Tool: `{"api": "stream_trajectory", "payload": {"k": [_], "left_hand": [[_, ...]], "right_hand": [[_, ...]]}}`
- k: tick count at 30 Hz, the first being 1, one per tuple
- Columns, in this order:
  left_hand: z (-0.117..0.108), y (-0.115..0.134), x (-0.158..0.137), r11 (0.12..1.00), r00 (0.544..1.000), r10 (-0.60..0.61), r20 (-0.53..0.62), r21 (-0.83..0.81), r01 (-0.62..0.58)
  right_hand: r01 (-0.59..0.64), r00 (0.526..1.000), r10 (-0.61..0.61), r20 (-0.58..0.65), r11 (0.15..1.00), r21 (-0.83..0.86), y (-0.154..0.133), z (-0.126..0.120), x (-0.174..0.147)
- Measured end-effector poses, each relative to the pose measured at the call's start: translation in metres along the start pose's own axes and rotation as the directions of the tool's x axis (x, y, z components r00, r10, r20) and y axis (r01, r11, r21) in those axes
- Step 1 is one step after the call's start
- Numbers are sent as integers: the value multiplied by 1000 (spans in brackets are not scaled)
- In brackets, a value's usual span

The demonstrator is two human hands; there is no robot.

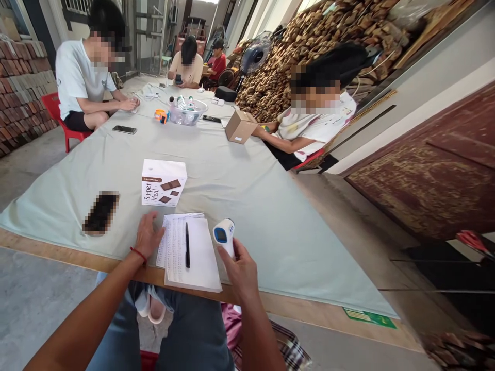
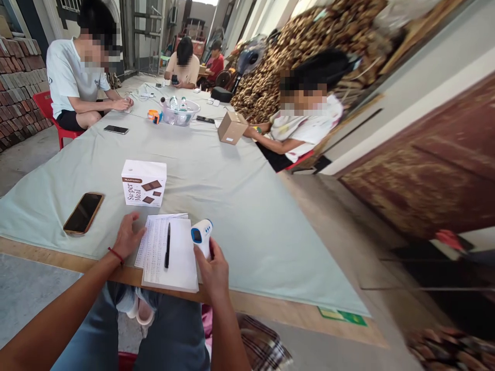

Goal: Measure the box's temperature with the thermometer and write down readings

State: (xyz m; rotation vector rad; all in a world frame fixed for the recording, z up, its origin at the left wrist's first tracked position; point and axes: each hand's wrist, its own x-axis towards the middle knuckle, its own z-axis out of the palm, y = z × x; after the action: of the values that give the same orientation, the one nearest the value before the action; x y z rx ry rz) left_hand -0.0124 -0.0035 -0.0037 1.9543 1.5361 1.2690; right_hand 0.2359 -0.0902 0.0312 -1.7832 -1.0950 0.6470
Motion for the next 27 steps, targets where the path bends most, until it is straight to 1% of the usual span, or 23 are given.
{"api": "stream_trajectory", "payload": {"k": [1,2,4,5,7,9,10,11,13,14,15,16,18,19,21,23,24,25,27], "left_hand": [[-2,4,-5,996,995,74,68,39,-77],[-3,8,-9,985,981,141,130,77,-152],[-6,16,-12,950,942,240,234,142,-277],[-7,19,-12,932,922,268,280,165,-321],[-7,22,-13,907,889,290,355,194,-374],[-7,23,-13,897,873,283,396,213,-388],[-6,23,-13,895,872,276,404,222,-386],[-6,23,-13,894,872,271,408,228,-385],[-6,22,-14,892,871,271,410,232,-387],[-6,22,-14,891,870,273,411,232,-389],[-6,22,-14,891,870,273,411,234,-390],[-6,22,-13,891,870,271,412,235,-389],[-6,22,-13,891,870,265,416,239,-386],[-5,22,-13,889,868,265,419,242,-388],[-5,22,-13,884,862,270,430,245,-399],[-5,22,-14,877,851,279,445,243,-415],[-5,22,-14,875,847,282,451,241,-420],[-4,22,-14,874,844,283,455,240,-422],[-4,23,-14,875,846,274,457,246,-417]], "right_hand": [[20,999,-23,-24,989,-149,5,-2,6],[31,999,-40,-25,954,-297,9,-5,12],[46,999,-46,14,849,-527,14,-9,22],[55,998,-38,42,799,-599,16,-10,25],[82,996,-27,90,725,-684,18,-13,29],[99,995,-63,77,675,-731,19,-13,30],[105,993,-113,39,667,-738,20,-12,29],[123,983,-183,-4,675,-727,19,-9,28],[219,943,-329,-53,733,-644,16,1,25],[288,925,-379,-41,764,-577,13,9,22],[352,916,-400,13,790,-501,9,18,19],[371,923,-376,83,812,-451,4,29,16],[340,939,-273,207,818,-464,-7,49,11],[327,941,-229,247,802,-500,-13,58,9],[332,936,-189,299,759,-560,-21,70,8],[363,923,-206,325,748,-556,-23,74,10],[379,916,-232,326,766,-520,-21,73,11],[391,911,-265,316,798,-459,-18,70,13],[400,905,-332,267,877,-267,-8,62,16]]}}
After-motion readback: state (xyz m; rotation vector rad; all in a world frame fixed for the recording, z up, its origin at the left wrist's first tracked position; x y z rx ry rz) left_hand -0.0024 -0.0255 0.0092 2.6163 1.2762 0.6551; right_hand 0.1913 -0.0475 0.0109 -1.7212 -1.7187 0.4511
